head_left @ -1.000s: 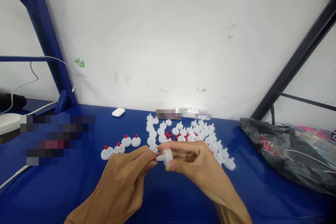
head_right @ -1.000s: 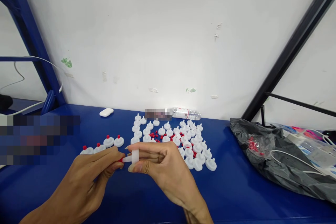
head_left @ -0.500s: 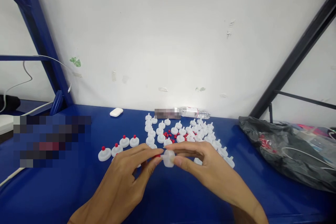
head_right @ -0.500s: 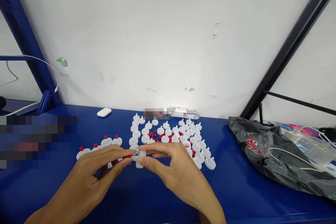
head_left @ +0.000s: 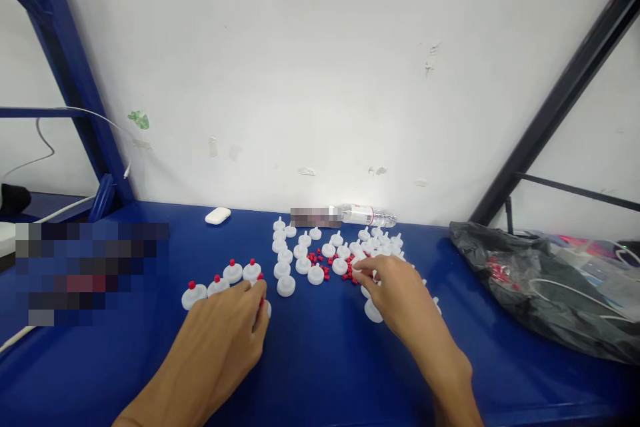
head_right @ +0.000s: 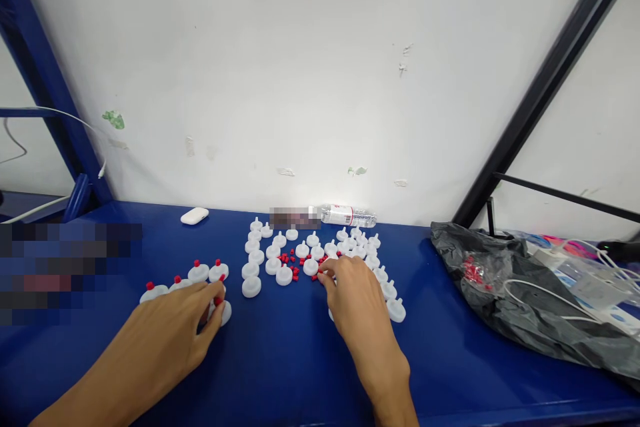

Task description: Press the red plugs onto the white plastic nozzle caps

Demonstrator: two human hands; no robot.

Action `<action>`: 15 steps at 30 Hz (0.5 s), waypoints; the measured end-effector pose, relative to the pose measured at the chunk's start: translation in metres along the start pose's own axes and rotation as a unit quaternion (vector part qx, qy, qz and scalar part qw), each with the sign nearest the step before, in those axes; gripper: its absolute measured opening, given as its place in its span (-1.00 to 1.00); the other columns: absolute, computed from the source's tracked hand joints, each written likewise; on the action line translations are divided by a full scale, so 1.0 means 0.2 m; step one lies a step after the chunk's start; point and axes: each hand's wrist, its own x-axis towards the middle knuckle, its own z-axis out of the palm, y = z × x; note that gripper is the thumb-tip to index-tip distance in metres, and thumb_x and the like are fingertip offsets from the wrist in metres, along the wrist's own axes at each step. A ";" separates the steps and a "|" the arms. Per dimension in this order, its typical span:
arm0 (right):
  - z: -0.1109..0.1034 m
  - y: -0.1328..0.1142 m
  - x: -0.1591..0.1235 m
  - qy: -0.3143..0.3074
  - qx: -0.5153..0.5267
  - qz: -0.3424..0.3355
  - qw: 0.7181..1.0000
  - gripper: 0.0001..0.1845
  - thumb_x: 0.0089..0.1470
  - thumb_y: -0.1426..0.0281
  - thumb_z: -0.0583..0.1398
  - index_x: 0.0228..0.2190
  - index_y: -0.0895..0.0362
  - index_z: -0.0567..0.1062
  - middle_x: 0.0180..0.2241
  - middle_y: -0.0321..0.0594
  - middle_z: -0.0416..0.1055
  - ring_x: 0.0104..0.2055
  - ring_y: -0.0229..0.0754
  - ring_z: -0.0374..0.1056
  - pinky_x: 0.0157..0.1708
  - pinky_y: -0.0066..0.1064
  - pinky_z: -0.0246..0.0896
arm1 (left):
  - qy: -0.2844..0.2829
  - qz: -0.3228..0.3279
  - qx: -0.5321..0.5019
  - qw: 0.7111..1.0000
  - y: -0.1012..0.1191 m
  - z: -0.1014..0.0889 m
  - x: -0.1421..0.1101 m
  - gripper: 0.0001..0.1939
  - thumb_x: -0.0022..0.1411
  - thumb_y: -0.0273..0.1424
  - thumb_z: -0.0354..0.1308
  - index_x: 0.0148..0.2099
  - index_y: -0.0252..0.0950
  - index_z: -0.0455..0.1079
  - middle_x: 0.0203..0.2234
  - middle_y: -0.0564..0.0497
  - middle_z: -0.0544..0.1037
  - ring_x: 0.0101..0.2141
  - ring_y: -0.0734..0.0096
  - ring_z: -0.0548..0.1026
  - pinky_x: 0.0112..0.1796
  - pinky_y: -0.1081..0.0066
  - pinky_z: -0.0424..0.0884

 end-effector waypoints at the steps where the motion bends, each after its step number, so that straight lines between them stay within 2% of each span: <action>1: 0.01 0.00 0.01 -0.012 -0.017 -0.009 1.000 -0.74 0.29 0.46 0.19 -0.14 0.06 0.70 -0.15 -0.07 0.65 -0.03 0.14 0.51 -0.14 -0.21 0.30 | -0.011 -0.015 0.034 0.999 -0.02 -0.01 0.01 -0.67 0.36 -0.47 -0.13 -0.27 -0.26 0.48 -0.50 -0.09 0.57 -0.52 0.18 0.51 -0.49 0.34 0.15; 4: 0.04 0.00 0.01 -0.046 -0.042 -0.033 0.998 -0.67 0.29 0.55 0.17 -0.06 0.07 0.68 -0.11 -0.02 0.63 0.04 0.13 0.46 -0.06 -0.21 0.28 | -0.091 -0.067 0.144 0.983 -0.05 -0.06 0.03 -0.61 0.41 -0.48 -0.18 -0.12 -0.27 0.51 -0.44 -0.13 0.62 -0.49 0.11 0.59 -0.49 0.33 0.20; 6: 0.05 0.00 0.00 -0.061 -0.048 -0.039 0.996 -0.62 0.30 0.57 0.15 0.01 0.07 0.65 -0.09 -0.02 0.62 0.06 0.13 0.43 -0.01 -0.21 0.26 | -0.113 -0.096 0.165 0.975 -0.05 -0.08 0.04 -0.60 0.44 -0.46 -0.18 0.02 -0.27 0.49 -0.37 -0.15 0.65 -0.45 0.06 0.63 -0.49 0.31 0.27; 9: 0.07 -0.01 -0.01 -0.081 -0.062 -0.045 0.994 -0.59 0.31 0.58 0.12 0.06 0.10 0.62 -0.08 0.01 0.60 0.07 0.13 0.40 0.03 -0.20 0.24 | -0.068 -0.091 0.148 0.982 0.00 -0.07 0.03 -0.60 0.47 -0.39 -0.14 0.19 -0.24 0.42 -0.18 -0.17 0.67 -0.33 0.00 0.66 -0.42 0.26 0.40; 12: 0.08 -0.01 -0.01 -0.089 -0.068 -0.051 0.992 -0.61 0.31 0.59 0.10 0.02 0.13 0.63 -0.08 0.03 0.58 0.05 0.11 0.40 0.04 -0.20 0.22 | -0.045 -0.040 0.102 0.993 0.06 0.01 0.01 -0.58 0.46 -0.34 -0.08 0.25 -0.20 0.40 -0.03 -0.17 0.64 -0.33 0.11 0.66 -0.38 0.28 0.47; 15: 0.08 -0.01 -0.01 -0.086 -0.054 -0.045 0.994 -0.68 0.28 0.58 0.16 -0.09 0.14 0.67 -0.11 0.01 0.57 0.06 0.10 0.39 0.03 -0.22 0.21 | -0.042 -0.001 0.068 0.997 0.09 0.09 -0.01 -0.54 0.44 -0.35 -0.04 0.32 -0.23 0.35 -0.10 -0.17 0.65 -0.34 0.12 0.65 -0.40 0.30 0.49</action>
